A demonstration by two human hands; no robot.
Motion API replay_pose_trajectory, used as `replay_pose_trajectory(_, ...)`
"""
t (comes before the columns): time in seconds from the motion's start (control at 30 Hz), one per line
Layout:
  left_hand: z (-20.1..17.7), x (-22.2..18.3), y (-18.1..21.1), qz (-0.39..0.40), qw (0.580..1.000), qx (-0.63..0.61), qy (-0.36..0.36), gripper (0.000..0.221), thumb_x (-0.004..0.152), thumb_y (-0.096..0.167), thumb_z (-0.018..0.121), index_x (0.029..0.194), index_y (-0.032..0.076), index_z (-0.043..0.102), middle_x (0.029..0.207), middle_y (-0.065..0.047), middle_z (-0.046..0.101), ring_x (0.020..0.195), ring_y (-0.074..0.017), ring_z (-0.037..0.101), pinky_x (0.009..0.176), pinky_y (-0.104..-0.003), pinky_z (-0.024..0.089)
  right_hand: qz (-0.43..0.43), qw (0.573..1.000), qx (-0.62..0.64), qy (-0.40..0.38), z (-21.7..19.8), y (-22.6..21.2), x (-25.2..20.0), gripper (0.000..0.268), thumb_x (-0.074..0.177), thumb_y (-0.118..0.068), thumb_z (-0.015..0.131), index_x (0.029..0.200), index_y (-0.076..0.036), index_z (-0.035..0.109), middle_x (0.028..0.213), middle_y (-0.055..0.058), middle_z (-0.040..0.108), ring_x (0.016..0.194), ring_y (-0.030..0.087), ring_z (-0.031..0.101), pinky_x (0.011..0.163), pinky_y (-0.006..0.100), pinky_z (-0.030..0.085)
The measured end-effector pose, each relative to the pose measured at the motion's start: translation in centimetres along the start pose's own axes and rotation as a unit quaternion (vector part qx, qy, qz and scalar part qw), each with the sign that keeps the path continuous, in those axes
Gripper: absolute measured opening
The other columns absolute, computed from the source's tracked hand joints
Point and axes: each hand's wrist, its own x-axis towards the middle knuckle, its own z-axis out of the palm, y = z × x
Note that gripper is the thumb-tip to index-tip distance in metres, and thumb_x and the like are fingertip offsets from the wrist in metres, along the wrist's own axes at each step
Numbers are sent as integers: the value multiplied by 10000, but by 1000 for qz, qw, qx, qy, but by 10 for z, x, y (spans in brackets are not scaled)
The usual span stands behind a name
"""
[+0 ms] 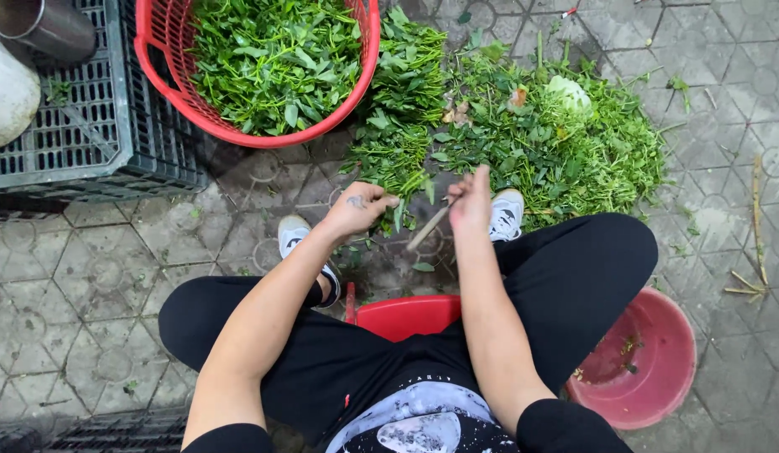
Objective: Trimming and sorting green leafy vegetables using a knife and placing them in a basket
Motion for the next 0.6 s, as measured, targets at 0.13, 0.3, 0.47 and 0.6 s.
replay_pose_trajectory(0.13, 5, 27, -45, -47, 968, -246, -8, 247, 953, 216, 722, 874, -17, 692, 671, -210, 711, 546, -248, 723, 496, -331, 610, 20, 998, -33, 50, -22, 2, 18, 508, 930, -635, 668, 935, -172, 461, 716, -89, 368, 583, 64, 393, 434, 171, 326)
replay_pose_trajectory(0.3, -1, 19, -22, -48, 961, -273, 2, 230, 943, 177, 736, 867, -34, 687, 636, -217, 689, 494, -248, 707, 446, -337, 588, -92, 922, -322, -192, 6, 20, -21, 278, 909, -253, 838, 1099, -82, 731, 721, 12, 630, 439, 48, 524, 364, 187, 471)
replay_pose_trajectory(0.47, -40, -18, 45, 42, 997, 52, 46, 190, 909, 302, 725, 830, 136, 772, 715, -98, 732, 732, -294, 718, 724, -395, 546, -288, 848, -396, -202, -10, 16, 14, 66, 903, -149, 816, 913, -149, 751, 795, 15, 689, 714, 104, 611, 691, 265, 529)
replay_pose_trajectory(0.6, -94, -12, 40, 151, 942, 189, 232, 160, 938, 299, 727, 987, 158, 785, 855, -98, 764, 900, -325, 739, 840, -418, 574, -110, 984, -138, -28, -18, 0, 40, 445, 1033, -296, 699, 1379, -123, 479, 912, -48, 659, 416, 9, 338, 370, 166, 365)
